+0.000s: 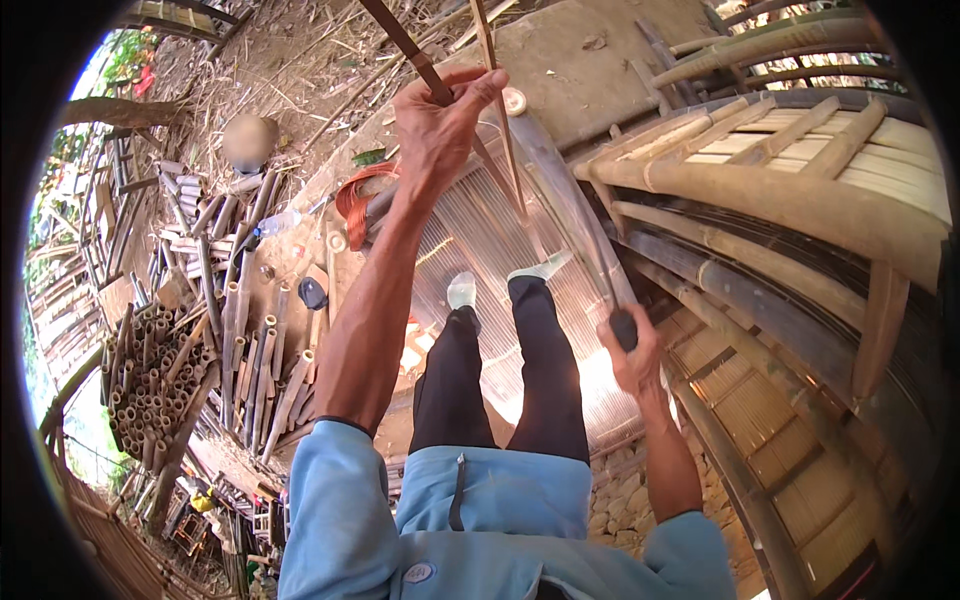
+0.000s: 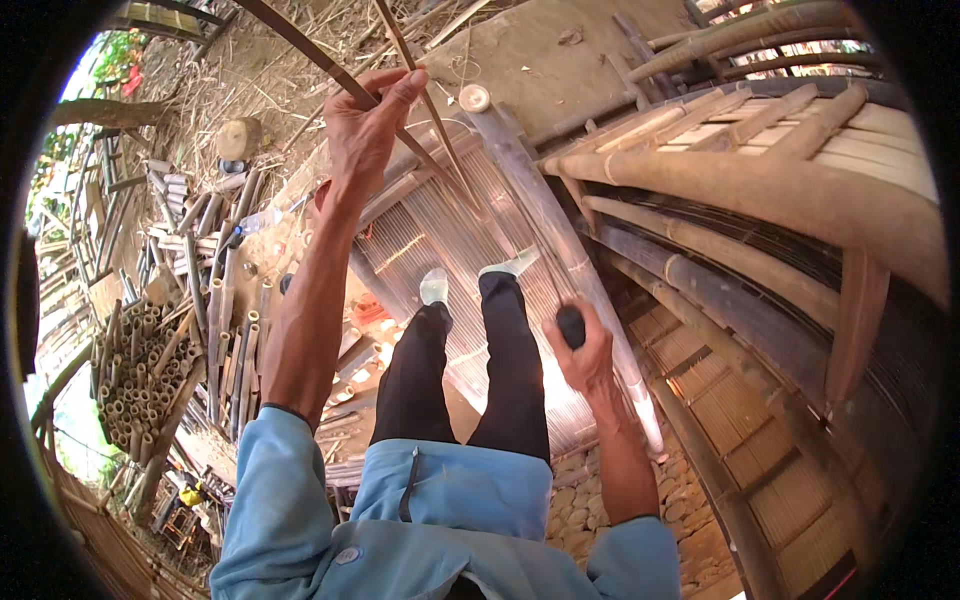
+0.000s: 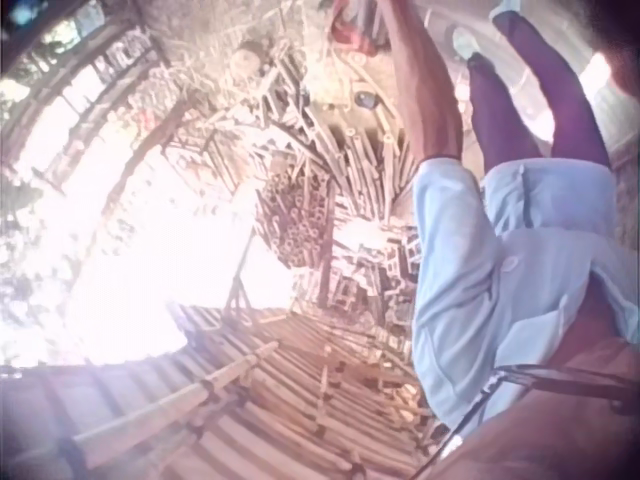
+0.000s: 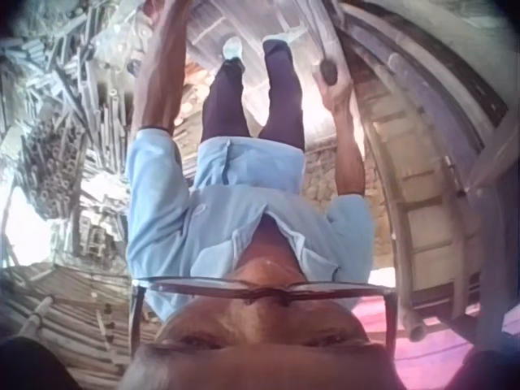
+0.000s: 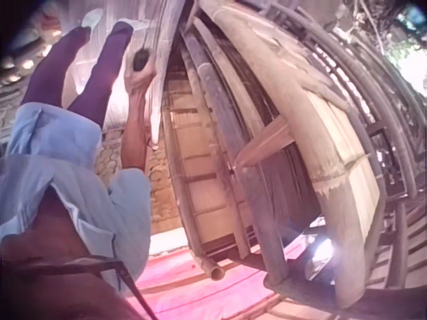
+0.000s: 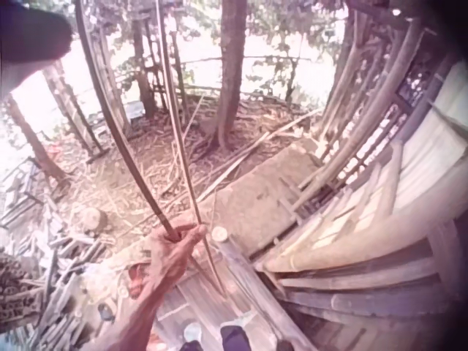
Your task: The person shaves a thin bamboo strip using a large knife, pulling the blade along the length of the wood while holding it by hand and leaning over a bamboo platform.
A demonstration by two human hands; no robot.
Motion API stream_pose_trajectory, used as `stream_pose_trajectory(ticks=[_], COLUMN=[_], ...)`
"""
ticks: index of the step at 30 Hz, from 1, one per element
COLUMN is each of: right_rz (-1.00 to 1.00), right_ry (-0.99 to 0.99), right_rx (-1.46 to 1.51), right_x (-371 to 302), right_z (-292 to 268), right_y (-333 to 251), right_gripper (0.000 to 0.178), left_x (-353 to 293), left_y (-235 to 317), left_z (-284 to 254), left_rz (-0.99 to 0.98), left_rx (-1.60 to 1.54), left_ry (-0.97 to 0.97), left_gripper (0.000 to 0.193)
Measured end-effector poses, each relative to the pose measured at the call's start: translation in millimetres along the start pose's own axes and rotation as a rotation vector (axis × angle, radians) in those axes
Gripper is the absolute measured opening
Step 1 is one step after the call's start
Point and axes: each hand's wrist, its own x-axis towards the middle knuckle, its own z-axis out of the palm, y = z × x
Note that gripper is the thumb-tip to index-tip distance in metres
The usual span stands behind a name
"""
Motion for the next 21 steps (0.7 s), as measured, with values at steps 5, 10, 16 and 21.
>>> stream_pose_trajectory(ticks=[5, 10, 16, 21], right_rz=[0.114, 0.049, 0.153, -0.025], right_ry=[-0.140, -0.143, -0.231, -0.214], right_rx=[0.020, 0.000, 0.001, -0.027], right_x=[0.2, 48.6, 116.3, 146.6], right_z=[9.7, 39.4, 94.4, 106.5], right_y=[-4.4, 1.1, 40.1, 28.6], right_gripper=[0.035, 0.040, 0.040, 0.037], left_x=[3.6, -6.2, -11.4, -8.2], left_y=[-1.3, 2.2, 9.9, -1.9], left_z=[12.6, 31.1, 46.0, 47.1], left_rz=[0.142, 0.153, 0.147, 0.246], left_rx=[0.224, 0.258, 0.225, 0.178], left_ry=[0.126, 0.099, 0.095, 0.146], left_gripper=[0.030, 0.028, 0.026, 0.025])
